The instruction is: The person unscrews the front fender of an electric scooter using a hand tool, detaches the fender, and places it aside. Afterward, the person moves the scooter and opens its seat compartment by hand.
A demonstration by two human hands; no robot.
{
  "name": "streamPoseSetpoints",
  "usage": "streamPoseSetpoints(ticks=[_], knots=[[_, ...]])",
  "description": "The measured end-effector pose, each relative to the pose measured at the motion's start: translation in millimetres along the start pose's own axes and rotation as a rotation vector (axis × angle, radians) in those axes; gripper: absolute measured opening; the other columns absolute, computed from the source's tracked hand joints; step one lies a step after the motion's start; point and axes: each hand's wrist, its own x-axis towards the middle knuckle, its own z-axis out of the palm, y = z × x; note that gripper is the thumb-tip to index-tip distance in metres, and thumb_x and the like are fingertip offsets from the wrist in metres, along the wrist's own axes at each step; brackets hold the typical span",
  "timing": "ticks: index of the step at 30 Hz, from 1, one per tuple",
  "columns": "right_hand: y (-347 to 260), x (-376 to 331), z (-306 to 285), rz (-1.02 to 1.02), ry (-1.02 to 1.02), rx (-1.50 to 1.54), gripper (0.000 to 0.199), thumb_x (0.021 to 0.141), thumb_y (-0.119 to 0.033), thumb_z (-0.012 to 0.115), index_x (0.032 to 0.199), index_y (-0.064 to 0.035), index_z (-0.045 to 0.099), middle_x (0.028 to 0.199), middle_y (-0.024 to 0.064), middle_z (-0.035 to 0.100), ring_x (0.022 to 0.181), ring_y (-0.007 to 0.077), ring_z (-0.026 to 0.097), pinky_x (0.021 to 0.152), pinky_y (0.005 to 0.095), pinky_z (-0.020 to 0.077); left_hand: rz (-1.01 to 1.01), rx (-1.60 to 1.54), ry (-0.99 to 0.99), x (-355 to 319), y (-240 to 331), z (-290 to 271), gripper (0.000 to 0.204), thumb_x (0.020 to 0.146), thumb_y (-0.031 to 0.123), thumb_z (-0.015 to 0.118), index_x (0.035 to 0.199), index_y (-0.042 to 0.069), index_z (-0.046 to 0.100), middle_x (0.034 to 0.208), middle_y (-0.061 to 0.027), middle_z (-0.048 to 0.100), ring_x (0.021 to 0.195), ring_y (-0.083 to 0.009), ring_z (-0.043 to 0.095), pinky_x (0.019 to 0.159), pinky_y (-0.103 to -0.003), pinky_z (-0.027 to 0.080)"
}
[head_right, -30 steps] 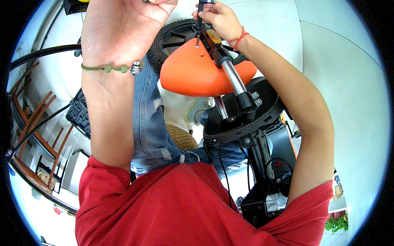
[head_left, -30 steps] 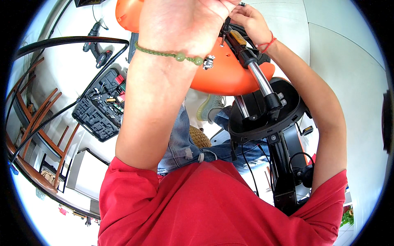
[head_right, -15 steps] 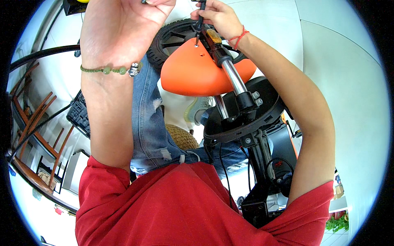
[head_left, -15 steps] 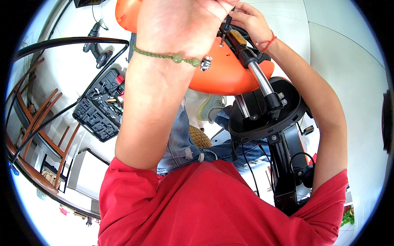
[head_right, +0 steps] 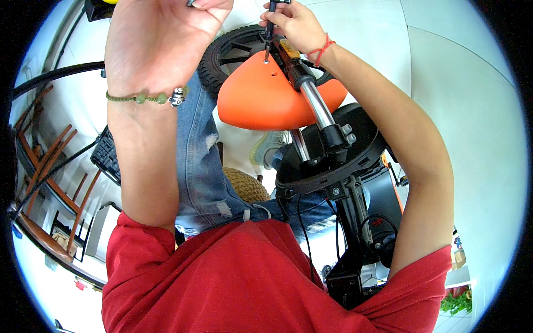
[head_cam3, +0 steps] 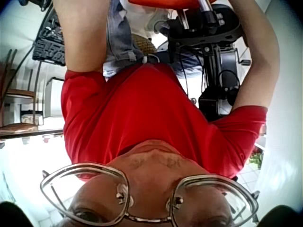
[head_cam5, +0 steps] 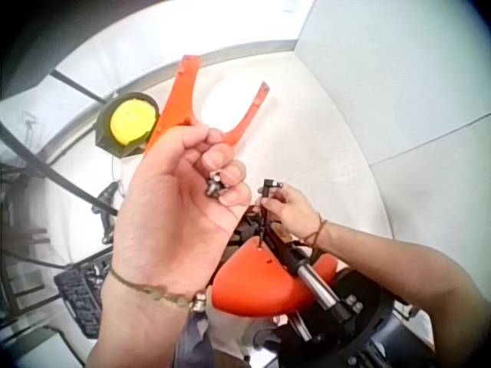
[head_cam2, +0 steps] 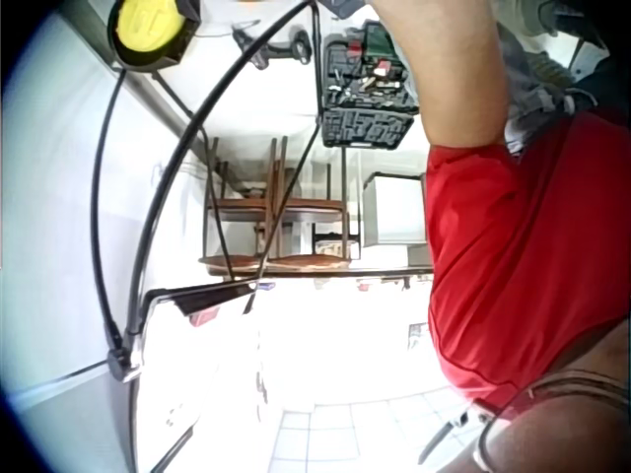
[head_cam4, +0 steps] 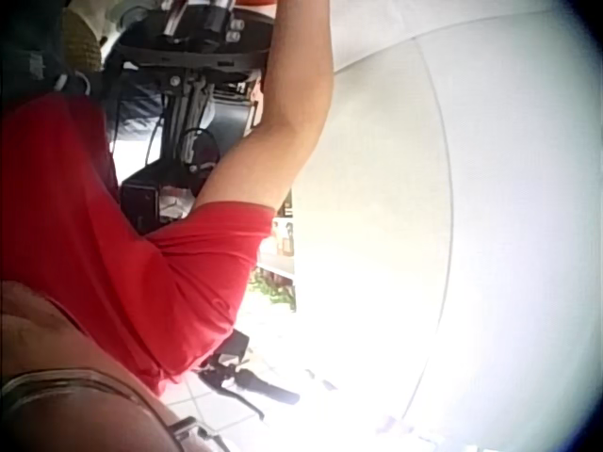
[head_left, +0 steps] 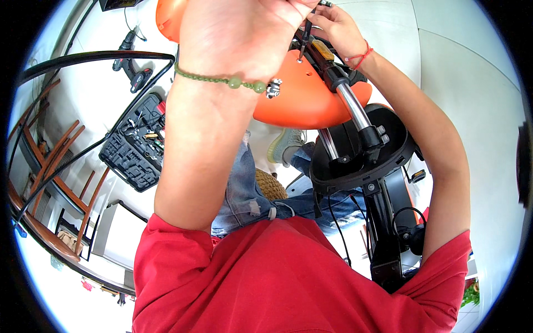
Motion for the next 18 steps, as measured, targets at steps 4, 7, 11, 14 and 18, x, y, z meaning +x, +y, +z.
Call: streamPoseSetpoints(ticks=[4,7,11,14,18], knots=[[-6.2,-1.4,-2.4,0.061,-0.041,-0.253,0.016,0.086,-0.012,0.061,0.095,0.0014,0.059,0.079,0.0039,0.061,0.072,0.0112,0.057,0.064,0.0256,0.0467,0.028,0.073,0.005,2.6,-1.5,-2.0,0.010,0.089,0.012,0.048,0.083,0.005,0.049,0.068,-0.0008,0.048,0.062,-0.0111,0.045,0.057,-0.023,0.038],[-7.3,-5.6,3.3,-0.022,0.028,-0.286,0.021,0.081,-0.010,0.067,0.096,0.0015,0.058,0.078,0.0056,0.062,0.073,0.0120,0.058,0.064,0.0256,0.0479,0.030,0.071,0.026,2.2,-1.0,-2.3,0.010,0.090,0.013,0.048,0.083,0.005,0.049,0.067,-0.0008,0.047,0.062,-0.0112,0.045,0.056,-0.023,0.038],[-12.0,-4.7,-2.2,-0.002,0.077,-0.325,0.020,0.078,-0.007,0.070,0.092,0.0011,0.057,0.084,0.0093,0.064,0.074,0.0141,0.060,0.066,0.0262,0.0496,-0.093,-0.085,0.074,6.4,-0.2,-4.8,0.010,0.090,0.013,0.048,0.083,0.006,0.049,0.067,-0.0005,0.047,0.060,-0.0111,0.045,0.055,-0.023,0.038],[-0.8,-0.4,-4.6,0.050,0.062,0.040,0.017,0.081,-0.006,0.066,0.090,0.0020,0.055,0.086,0.0109,0.064,0.076,0.0168,0.061,0.068,0.0285,0.0507,0.027,0.120,0.036,15.9,-0.5,-20.7,0.011,0.090,0.014,0.048,0.082,0.006,0.050,0.066,0.0001,0.048,0.059,-0.0107,0.044,0.053,-0.022,0.037],[1.4,-0.6,-8.7,0.159,-0.012,0.135,0.014,0.082,-0.002,0.058,0.094,0.0027,0.054,0.085,0.0124,0.063,0.077,0.0190,0.061,0.070,0.0299,0.0508,-0.033,0.221,0.105,39.5,-12.1,-49.9,0.014,0.088,0.019,0.052,0.080,0.008,0.051,0.066,0.0006,0.048,0.058,-0.0104,0.045,0.051,-0.022,0.036]])
